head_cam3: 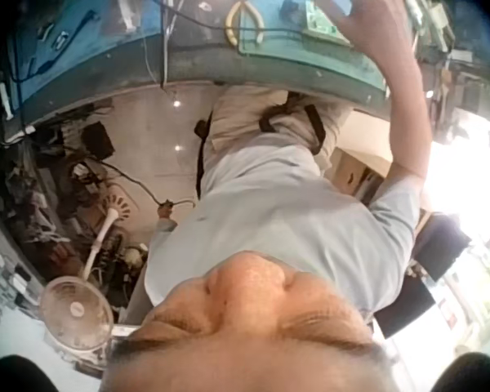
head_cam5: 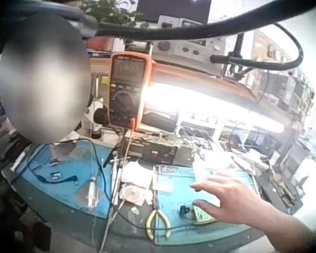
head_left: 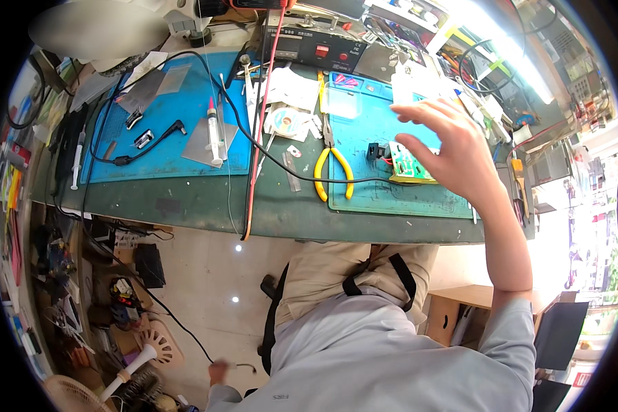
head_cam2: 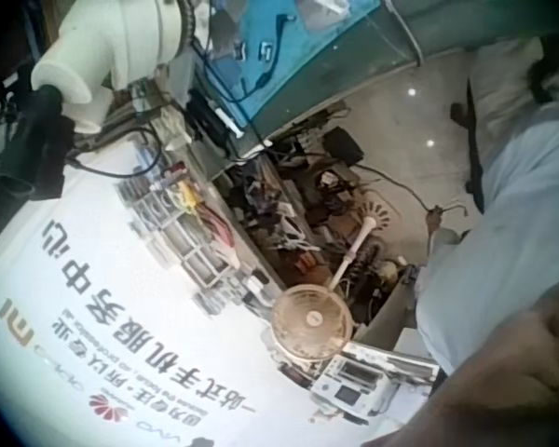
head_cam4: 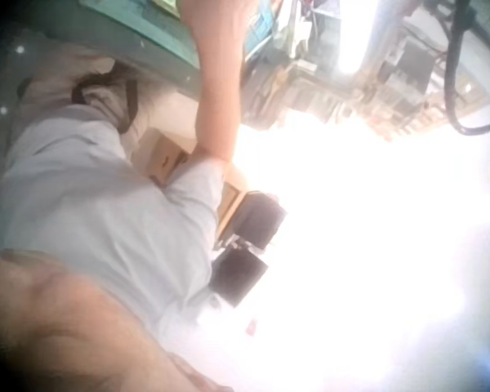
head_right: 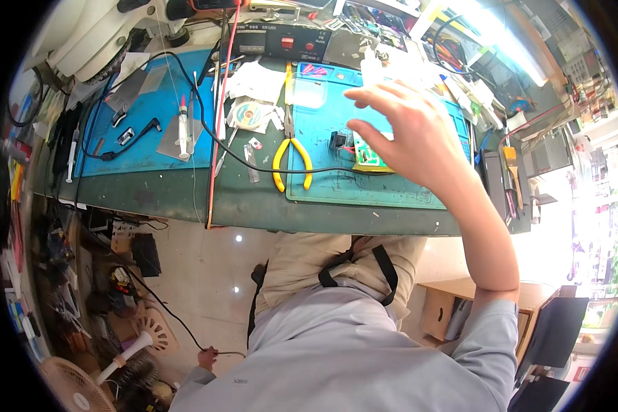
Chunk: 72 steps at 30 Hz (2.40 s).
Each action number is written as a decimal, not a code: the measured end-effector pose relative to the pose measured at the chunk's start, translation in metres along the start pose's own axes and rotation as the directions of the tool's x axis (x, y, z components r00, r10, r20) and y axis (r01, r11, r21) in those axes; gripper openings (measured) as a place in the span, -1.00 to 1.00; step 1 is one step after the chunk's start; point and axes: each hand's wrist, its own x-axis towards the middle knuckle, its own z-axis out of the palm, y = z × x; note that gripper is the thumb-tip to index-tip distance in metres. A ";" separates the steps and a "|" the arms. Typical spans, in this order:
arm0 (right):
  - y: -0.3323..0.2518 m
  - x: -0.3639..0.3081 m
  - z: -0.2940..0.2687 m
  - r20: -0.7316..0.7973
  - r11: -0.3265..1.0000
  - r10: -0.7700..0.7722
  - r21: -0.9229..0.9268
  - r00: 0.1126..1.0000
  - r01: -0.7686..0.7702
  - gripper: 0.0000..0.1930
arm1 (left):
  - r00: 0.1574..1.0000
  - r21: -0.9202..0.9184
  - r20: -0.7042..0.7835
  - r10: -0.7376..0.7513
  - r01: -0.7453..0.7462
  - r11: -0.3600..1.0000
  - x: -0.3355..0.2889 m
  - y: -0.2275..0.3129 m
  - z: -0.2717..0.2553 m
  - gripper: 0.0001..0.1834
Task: The person uses a soldering iron to apply heat to various points on a green circuit board. They flip the board over to inspect the underside and continue soldering. The person also uses pliers to trim excess wire leads and manipulates a small electronic component before placing it on the board.
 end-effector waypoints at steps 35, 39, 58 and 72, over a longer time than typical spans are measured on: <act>-0.155 -0.104 0.089 0.236 0.575 -0.337 0.818 0.911 0.001 -0.68 | 0.675 0.041 0.690 0.259 -0.394 0.918 -0.283 0.421 -0.037 -0.53; -0.156 -0.097 0.073 0.077 0.634 -0.410 0.740 0.909 0.223 -0.65 | 0.320 0.044 0.371 0.872 -0.944 0.327 -0.353 0.482 0.002 -0.59; 0.011 -0.008 0.024 0.171 0.978 -0.043 0.210 0.984 0.007 -0.51 | -0.019 0.003 0.314 0.949 -1.000 -0.021 -0.386 0.654 0.067 -0.73; 0.020 0.001 0.035 0.306 0.924 -0.091 0.382 0.948 -0.034 -0.60 | -0.275 0.324 0.187 0.943 -0.889 -0.323 -0.358 0.678 0.098 -0.72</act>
